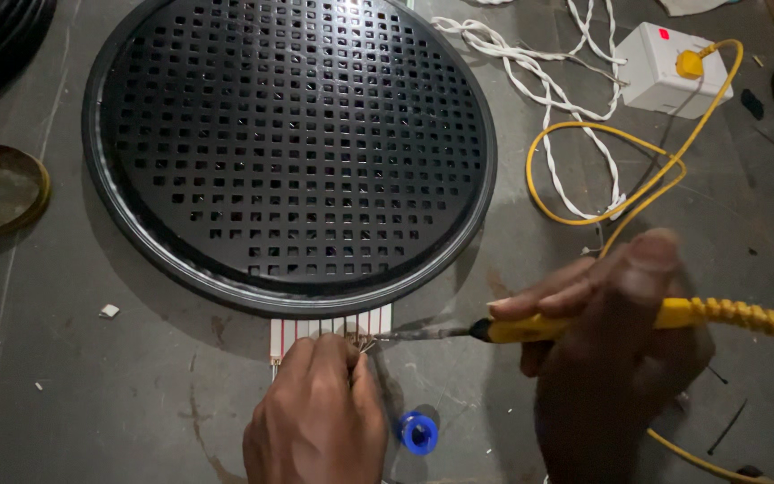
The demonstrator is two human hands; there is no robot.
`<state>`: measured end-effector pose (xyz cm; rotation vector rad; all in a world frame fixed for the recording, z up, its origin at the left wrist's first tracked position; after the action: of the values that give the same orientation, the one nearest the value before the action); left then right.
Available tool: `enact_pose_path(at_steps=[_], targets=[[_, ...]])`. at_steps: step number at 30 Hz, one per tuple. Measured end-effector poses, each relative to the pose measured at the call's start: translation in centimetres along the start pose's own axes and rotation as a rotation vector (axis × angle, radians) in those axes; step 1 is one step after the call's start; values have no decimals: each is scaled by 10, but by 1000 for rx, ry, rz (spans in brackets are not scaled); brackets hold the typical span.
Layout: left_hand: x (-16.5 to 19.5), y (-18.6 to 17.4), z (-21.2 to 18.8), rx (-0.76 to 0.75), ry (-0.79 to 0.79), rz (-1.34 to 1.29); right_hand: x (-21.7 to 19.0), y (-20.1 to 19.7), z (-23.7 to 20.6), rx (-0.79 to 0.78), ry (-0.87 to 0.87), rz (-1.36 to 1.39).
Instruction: The person uses a soldering iron to attach white wires to a circular perforated metal panel. They repeatedly heat the wire ends and apply solder to secure connections along the panel's edge.
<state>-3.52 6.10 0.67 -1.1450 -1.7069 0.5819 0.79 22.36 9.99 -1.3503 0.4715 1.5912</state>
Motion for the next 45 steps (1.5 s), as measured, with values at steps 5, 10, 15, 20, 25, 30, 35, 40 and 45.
enact_pose_path(at_steps=[5, 10, 15, 20, 25, 30, 35, 40, 45], targets=[[-1, 1, 1, 3, 7, -3, 2, 2, 0, -44, -54, 1], [0, -1, 0, 46, 0, -19, 5, 2, -1, -45, -36, 24], [4, -6, -2, 82, 7, -22, 5, 2, -2, -61, -36, 21], [4, -7, -1, 20, 18, -17, 2, 4, -1, -53, -42, 14], [3, -7, -3, 92, 52, -37, -2, 1, -1, -17, -67, 51], [-1, -1, 1, 21, 31, -15, -9, -7, 3, 1, -179, -9], [-2, 5, 2, 14, -3, 18, -10, -11, 6, 85, -64, -30], [-2, 1, -1, 125, 25, -22, -14, -11, 5, 100, -35, 29], [-1, 0, 1, 40, 16, 5, -14, -12, 8, 121, -43, -44]])
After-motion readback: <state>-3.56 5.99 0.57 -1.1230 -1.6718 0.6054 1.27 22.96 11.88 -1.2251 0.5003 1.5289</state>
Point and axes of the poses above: each hand's wrist, its own z-axis towards the middle knuckle, its own y-axis out of the palm, x = y × z, the point moved 4 cm from there along z, towards the middle knuckle, and after that the axes turned 6 degrees about z, right-handed, at the moved point
